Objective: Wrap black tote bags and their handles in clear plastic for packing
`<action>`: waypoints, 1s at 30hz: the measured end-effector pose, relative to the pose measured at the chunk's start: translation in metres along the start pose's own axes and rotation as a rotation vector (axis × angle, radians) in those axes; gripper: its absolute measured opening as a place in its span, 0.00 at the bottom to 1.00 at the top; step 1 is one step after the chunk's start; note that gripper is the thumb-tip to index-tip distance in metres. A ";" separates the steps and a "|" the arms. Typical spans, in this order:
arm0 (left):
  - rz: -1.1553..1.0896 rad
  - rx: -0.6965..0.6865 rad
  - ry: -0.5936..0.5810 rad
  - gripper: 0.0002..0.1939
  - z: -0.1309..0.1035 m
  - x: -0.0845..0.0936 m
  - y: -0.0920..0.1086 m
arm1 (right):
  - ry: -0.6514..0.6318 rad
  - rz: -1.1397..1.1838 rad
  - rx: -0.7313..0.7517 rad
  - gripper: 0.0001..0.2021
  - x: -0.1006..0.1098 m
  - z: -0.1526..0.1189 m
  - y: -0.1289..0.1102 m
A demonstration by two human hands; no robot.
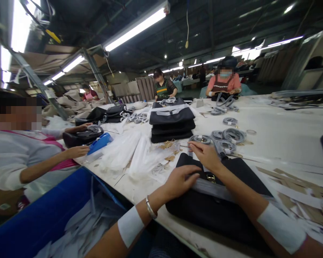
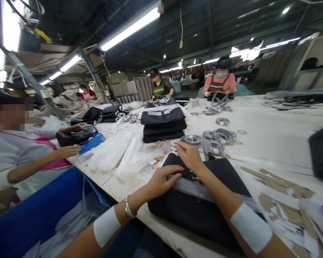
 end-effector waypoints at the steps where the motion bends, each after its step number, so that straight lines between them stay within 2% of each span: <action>1: -0.046 0.060 0.099 0.14 0.000 0.018 -0.013 | 0.042 0.088 -0.036 0.19 -0.005 -0.003 0.012; 3: -0.053 0.212 0.255 0.11 0.001 0.049 -0.049 | 0.118 0.154 -0.105 0.21 -0.010 -0.012 0.036; 6: 0.003 0.389 0.287 0.11 0.012 0.075 -0.111 | 0.185 0.167 -0.126 0.22 -0.009 -0.021 0.051; 9: 0.063 0.494 0.268 0.10 0.035 0.078 -0.163 | 0.203 0.118 -0.106 0.21 -0.005 -0.021 0.045; 11: 0.102 0.548 0.246 0.08 0.055 0.070 -0.186 | 0.193 0.073 -0.085 0.19 -0.004 -0.020 0.037; 13: 0.133 0.591 0.215 0.09 0.076 0.058 -0.201 | 0.179 0.054 -0.064 0.18 -0.005 -0.020 0.032; 18: 0.149 0.703 0.110 0.16 0.116 0.025 -0.226 | 0.128 0.085 -0.052 0.16 -0.012 -0.020 0.033; 21: 0.090 0.729 0.074 0.15 0.132 0.019 -0.232 | 0.110 0.115 -0.061 0.16 -0.014 -0.020 0.034; 24: -0.018 0.695 0.090 0.16 0.146 0.033 -0.227 | 0.120 0.142 -0.074 0.16 -0.012 -0.020 0.033; 30: -0.247 0.597 0.129 0.17 0.159 0.090 -0.190 | 0.238 0.241 -0.129 0.17 -0.002 -0.019 0.035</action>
Point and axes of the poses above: each hand's wrist, its own z-axis towards the middle knuckle, its own x-axis out of the back of the hand, y = z × x, the point moved 7 cm from there along z, towards the middle knuckle, and after that the axes turned 1 degree about z, right-handed, at the moved point
